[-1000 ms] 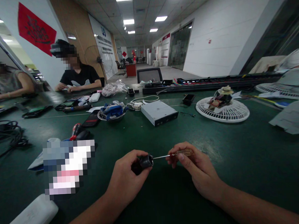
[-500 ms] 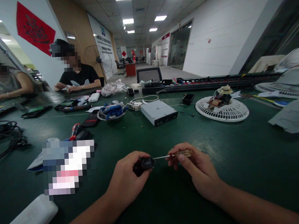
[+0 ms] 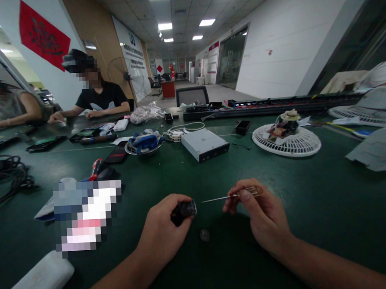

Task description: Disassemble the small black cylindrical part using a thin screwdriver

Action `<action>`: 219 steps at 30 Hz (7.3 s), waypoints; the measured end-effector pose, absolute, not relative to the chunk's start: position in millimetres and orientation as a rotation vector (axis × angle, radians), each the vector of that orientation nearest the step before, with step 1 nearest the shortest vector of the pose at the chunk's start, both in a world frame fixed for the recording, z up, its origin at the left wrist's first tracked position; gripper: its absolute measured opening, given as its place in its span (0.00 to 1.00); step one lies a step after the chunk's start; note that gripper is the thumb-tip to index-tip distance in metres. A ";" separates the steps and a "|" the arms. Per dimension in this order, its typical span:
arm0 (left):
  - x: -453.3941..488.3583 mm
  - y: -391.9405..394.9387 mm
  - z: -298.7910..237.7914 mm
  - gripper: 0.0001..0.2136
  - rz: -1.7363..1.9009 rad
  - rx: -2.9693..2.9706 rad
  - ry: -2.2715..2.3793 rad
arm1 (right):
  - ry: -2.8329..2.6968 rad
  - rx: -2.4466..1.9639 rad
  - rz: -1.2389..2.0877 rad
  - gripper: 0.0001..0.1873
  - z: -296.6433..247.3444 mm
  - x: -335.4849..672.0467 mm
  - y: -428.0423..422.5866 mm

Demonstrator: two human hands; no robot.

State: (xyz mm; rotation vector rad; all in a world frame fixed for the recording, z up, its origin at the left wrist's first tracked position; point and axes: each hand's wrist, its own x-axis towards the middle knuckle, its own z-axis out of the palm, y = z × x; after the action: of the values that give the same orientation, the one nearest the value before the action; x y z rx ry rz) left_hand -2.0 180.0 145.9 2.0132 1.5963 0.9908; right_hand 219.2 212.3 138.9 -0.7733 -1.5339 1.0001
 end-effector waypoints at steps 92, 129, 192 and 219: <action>-2.4 170.6 143.6 0.13 0.960 2.426 1.030 | -2.178 -0.866 0.942 0.07 149.8 212.7 204.8; -3.9 179.8 144.9 0.13 1.136 2.153 1.374 | -1.714 -0.572 1.107 0.12 138.4 219.3 207.4; -9.2 181.9 142.4 0.15 1.339 1.719 1.782 | -2.499 -0.626 0.954 0.20 160.3 216.0 197.7; -3.0 178.2 141.2 0.14 0.761 2.193 1.519 | -1.865 -0.711 1.109 0.17 144.0 212.2 206.1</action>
State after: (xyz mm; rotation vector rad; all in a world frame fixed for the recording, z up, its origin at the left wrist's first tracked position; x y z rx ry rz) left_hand -3.0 178.2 141.2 2.1931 1.5188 0.7610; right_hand 212.2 206.1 144.0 -0.7114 -1.8651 1.1087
